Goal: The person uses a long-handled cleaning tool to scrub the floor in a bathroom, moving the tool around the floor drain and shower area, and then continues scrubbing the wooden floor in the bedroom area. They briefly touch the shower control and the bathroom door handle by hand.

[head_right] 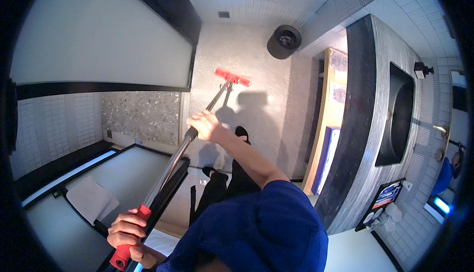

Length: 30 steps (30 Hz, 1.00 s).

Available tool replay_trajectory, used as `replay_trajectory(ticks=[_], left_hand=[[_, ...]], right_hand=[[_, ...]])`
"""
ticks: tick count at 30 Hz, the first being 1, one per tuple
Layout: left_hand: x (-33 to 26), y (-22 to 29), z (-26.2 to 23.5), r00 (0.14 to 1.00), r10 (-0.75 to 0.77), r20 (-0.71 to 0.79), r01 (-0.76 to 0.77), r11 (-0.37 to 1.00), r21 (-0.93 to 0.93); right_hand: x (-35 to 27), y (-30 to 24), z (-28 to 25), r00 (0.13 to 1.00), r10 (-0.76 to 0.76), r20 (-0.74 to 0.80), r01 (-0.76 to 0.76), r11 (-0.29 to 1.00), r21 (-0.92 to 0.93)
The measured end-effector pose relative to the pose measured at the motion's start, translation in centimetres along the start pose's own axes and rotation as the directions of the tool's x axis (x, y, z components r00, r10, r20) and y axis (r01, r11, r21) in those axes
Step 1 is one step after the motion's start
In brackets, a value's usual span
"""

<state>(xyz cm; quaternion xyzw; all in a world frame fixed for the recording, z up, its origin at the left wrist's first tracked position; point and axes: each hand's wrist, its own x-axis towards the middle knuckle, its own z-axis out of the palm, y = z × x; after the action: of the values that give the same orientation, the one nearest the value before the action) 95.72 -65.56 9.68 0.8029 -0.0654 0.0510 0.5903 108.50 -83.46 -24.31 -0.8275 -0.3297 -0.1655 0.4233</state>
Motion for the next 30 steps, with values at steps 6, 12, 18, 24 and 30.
replay_trajectory(ticks=[6,12,18,24,30], left_hand=[[2.7,-4.5,5.6,0.993,-0.088,-0.080,0.074,0.984,-0.164],[3.9,-9.1,10.9,0.998,0.039,-0.058,-0.055,0.952,-0.301],[1.0,-12.6,12.1,0.992,-0.096,0.084,0.112,0.970,-0.218],[-6.8,-6.0,0.3,0.981,-0.165,-0.101,0.156,0.983,-0.096],[-14.0,1.4,-13.1,0.983,0.005,0.183,-0.023,0.995,0.098]], right_hand=[[-0.1,9.7,-5.5,0.935,0.263,0.239,-0.268,0.963,-0.011],[-2.3,17.1,-8.1,0.785,0.438,0.439,-0.439,0.892,-0.104],[-6.8,17.8,-3.8,0.711,0.494,0.500,-0.337,0.864,-0.373],[-9.7,1.8,5.1,0.922,0.291,0.254,-0.297,0.955,-0.018],[-11.8,-22.0,14.5,0.737,0.286,0.612,-0.525,0.812,0.253]])
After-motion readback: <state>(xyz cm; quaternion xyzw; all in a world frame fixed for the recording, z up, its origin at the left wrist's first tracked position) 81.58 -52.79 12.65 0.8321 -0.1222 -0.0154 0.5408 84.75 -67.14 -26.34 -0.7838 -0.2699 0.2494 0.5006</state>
